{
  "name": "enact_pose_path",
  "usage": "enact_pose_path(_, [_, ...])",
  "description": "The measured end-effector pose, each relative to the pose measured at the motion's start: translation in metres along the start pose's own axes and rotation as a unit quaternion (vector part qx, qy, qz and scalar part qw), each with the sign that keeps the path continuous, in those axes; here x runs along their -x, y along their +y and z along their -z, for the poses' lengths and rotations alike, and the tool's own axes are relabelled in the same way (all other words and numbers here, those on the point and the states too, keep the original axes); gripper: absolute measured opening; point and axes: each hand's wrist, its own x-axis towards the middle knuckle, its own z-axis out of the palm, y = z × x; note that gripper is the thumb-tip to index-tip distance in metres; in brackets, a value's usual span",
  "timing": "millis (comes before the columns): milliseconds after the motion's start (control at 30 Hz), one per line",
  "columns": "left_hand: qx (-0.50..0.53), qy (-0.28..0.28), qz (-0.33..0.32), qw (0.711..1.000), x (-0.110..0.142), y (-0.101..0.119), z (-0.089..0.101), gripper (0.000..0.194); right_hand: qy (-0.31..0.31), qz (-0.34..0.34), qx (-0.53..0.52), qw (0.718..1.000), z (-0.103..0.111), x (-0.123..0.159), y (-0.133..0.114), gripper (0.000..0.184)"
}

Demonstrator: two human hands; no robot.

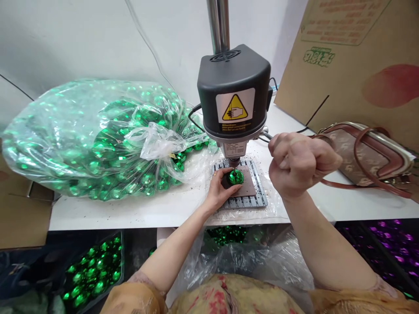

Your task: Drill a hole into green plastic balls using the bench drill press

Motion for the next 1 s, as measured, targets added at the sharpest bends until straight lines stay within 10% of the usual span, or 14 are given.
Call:
enact_pose_path(467, [0.007, -0.008, -0.001, 1.000, 0.002, -0.003, -0.002, 0.055, -0.011, 0.040, 0.017, 0.999, 0.008, 0.016, 0.006, 0.050])
enact_pose_path(800, [-0.069, 0.059, -0.024, 0.996, 0.020, 0.028, 0.007, 0.039, 0.051, -0.172, 0.038, 0.983, -0.028, -0.044, -0.017, 0.043])
enact_pose_path(900, [-0.163, -0.017, -0.096, 0.982, 0.059, 0.036, 0.027, 0.036, 0.046, -0.156, 0.036, 0.986, -0.028, -0.046, -0.017, 0.041])
enact_pose_path(1000, [-0.314, -0.139, -0.245, 0.907, 0.102, 0.033, 0.046, 0.040, 0.041, -0.145, 0.034, 0.988, -0.025, -0.042, -0.015, 0.039])
